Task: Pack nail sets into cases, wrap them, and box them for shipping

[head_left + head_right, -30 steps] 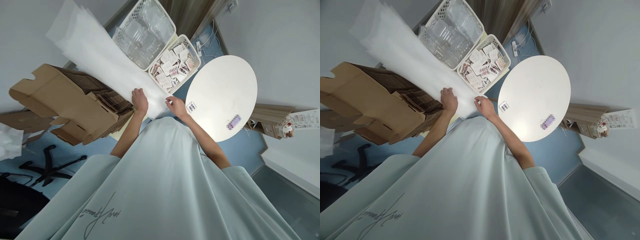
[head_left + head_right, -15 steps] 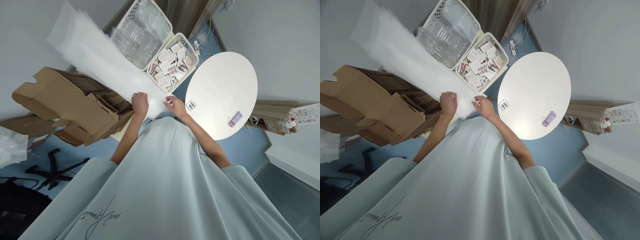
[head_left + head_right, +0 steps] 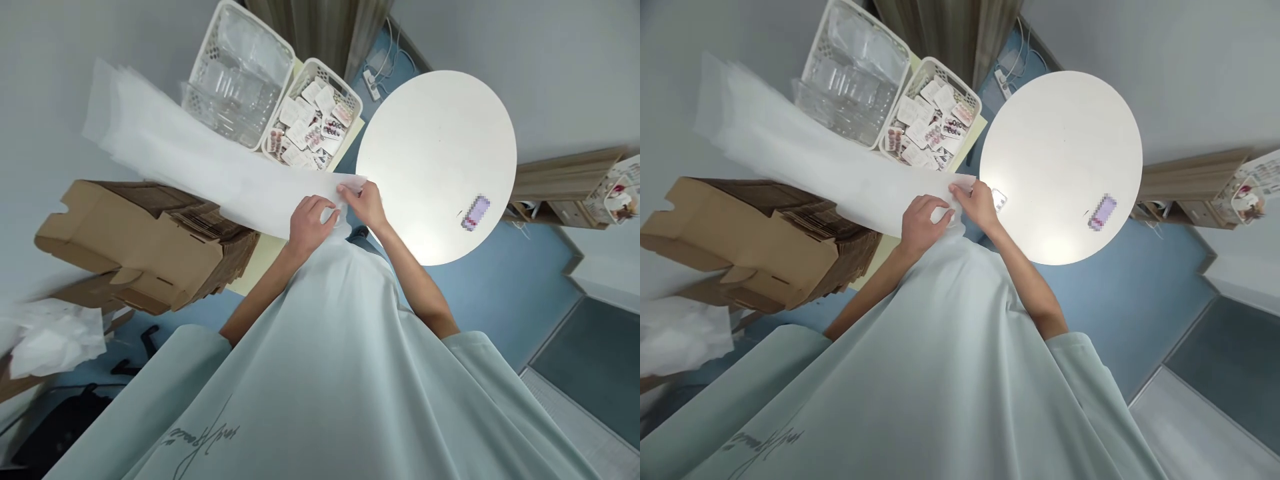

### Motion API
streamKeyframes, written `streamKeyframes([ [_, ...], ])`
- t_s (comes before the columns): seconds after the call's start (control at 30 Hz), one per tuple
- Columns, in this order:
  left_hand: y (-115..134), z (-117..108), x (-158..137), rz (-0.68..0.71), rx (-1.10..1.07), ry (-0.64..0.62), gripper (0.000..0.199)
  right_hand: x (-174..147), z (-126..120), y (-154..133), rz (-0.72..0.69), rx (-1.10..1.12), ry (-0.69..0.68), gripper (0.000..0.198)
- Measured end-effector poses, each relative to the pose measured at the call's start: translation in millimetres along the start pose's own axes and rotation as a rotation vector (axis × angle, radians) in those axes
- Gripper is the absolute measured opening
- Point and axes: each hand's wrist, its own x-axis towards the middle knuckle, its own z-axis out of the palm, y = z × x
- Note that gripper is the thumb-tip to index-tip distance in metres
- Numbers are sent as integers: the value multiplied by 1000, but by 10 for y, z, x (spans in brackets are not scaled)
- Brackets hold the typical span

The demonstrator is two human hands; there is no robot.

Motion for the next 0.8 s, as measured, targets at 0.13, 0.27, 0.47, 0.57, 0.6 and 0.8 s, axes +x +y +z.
streamKeyframes([
  [0.13, 240, 132, 216, 76, -72, -21, 56, -231, -537, 142, 9, 104, 96, 60],
  [0.27, 436, 340, 658, 178, -42, -118, 88, -516, -1161, 342, -15, 162, 114, 61],
  [0.47, 866, 970, 1202, 220, 32, -396, 47, -851, -1924, 895, -14, 231, 240, 68],
  [0.57, 1118, 1273, 1298, 192, 19, -479, 20, -955, -2170, 1263, 46, 298, 330, 75],
  [0.6, 1190, 1361, 1320, 174, 12, -490, 16, -991, -2235, 1379, 74, 328, 352, 78],
  [0.8, 1406, 1887, 1458, 5, -132, -426, 19, -1270, -2451, 1882, 208, 549, 349, 97],
])
